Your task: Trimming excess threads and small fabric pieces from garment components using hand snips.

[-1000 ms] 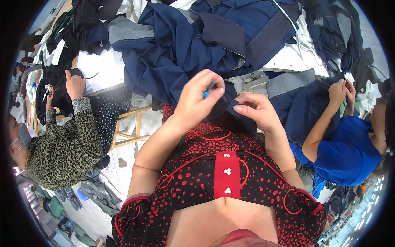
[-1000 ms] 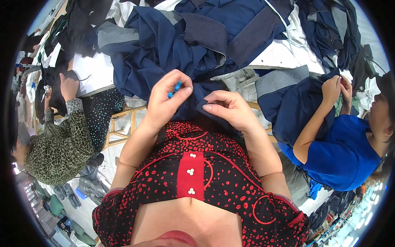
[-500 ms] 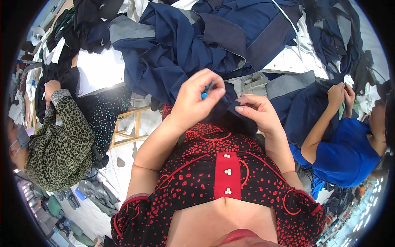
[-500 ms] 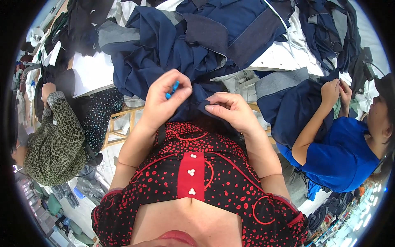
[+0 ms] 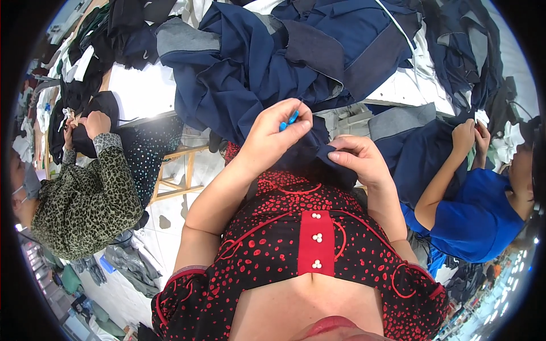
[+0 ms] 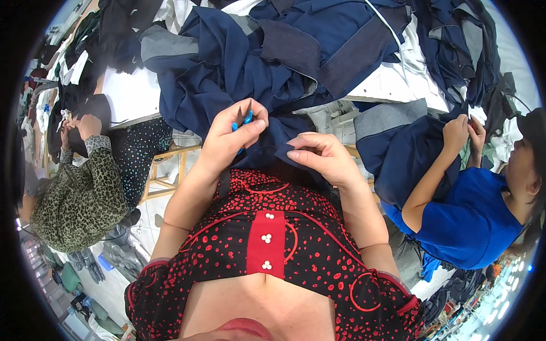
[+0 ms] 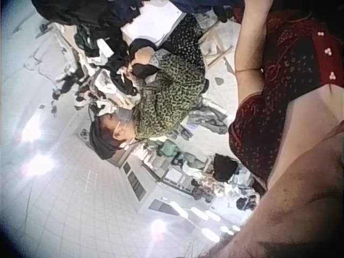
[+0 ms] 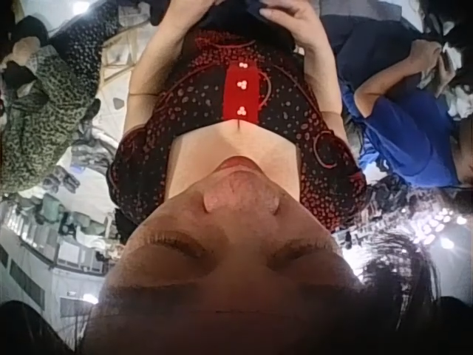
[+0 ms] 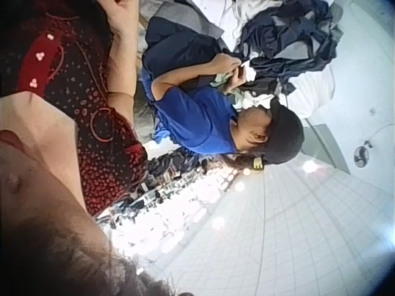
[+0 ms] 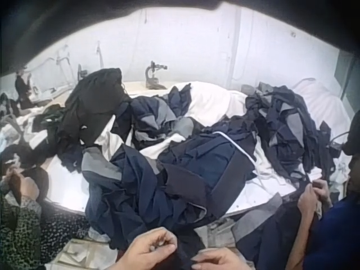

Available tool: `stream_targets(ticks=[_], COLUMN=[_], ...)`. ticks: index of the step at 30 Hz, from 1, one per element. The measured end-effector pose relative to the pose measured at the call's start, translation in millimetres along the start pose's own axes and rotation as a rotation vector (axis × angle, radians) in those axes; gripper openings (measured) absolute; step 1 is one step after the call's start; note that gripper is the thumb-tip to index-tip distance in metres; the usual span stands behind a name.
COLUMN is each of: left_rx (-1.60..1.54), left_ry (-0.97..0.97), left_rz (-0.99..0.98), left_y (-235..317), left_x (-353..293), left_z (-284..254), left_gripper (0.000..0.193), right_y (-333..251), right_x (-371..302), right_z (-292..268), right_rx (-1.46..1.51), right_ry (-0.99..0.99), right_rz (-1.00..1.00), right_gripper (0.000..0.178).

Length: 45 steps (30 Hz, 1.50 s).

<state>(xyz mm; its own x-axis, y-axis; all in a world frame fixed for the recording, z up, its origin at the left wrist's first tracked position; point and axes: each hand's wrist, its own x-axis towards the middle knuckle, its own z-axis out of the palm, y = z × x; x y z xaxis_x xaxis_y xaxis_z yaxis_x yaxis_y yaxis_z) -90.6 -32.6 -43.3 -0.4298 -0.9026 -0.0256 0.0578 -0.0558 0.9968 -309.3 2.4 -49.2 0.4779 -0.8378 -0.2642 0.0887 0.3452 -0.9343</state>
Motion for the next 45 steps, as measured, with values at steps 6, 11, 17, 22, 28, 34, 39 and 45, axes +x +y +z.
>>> stream_targets(ticks=[6, 11, 17, 22, 28, 34, 39, 45], left_rx=[0.362, 0.687, 0.906, 0.969, 0.978, 0.417, 0.369, 0.592], left_ry=[-0.137, -0.225, -0.302, -0.297, -0.254, -0.142, -0.281, -0.25], left_rz=[0.28, 0.335, 0.297, 0.351, 0.319, 0.254, 0.298, 0.352], left_y=[14, 24, 33, 34, 32, 21, 32, 33], left_x=[-10, -11, -9, -10, -6, 9, 1, -4], left_z=[1, -1, 3, 5, 10, -18, -10, 1], left_gripper=[0.008, 0.019, 0.023, 0.022, 0.018, 0.005, 0.009, 0.016], right_y=[3, -1, 0, -9, -6, -14, -13, -14], right_x=[-1, -2, -3, -2, -1, -7, -9, -5], right_z=[4, 8, 11, 18, 23, 19, 12, 21], right_rx=[0.018, -0.085, -0.14, -0.165, -0.28, -0.005, 0.069, -0.045], right_ry=[0.003, -0.014, -0.014, 0.015, 0.087, 0.054, 0.038, 0.079], right_rz=[-0.019, -0.023, 0.009, 0.068, 0.088, 0.101, 0.085, 0.027], right_gripper=[0.016, 0.013, 0.011, 0.015, 0.016, 0.018, 0.018, 0.013])
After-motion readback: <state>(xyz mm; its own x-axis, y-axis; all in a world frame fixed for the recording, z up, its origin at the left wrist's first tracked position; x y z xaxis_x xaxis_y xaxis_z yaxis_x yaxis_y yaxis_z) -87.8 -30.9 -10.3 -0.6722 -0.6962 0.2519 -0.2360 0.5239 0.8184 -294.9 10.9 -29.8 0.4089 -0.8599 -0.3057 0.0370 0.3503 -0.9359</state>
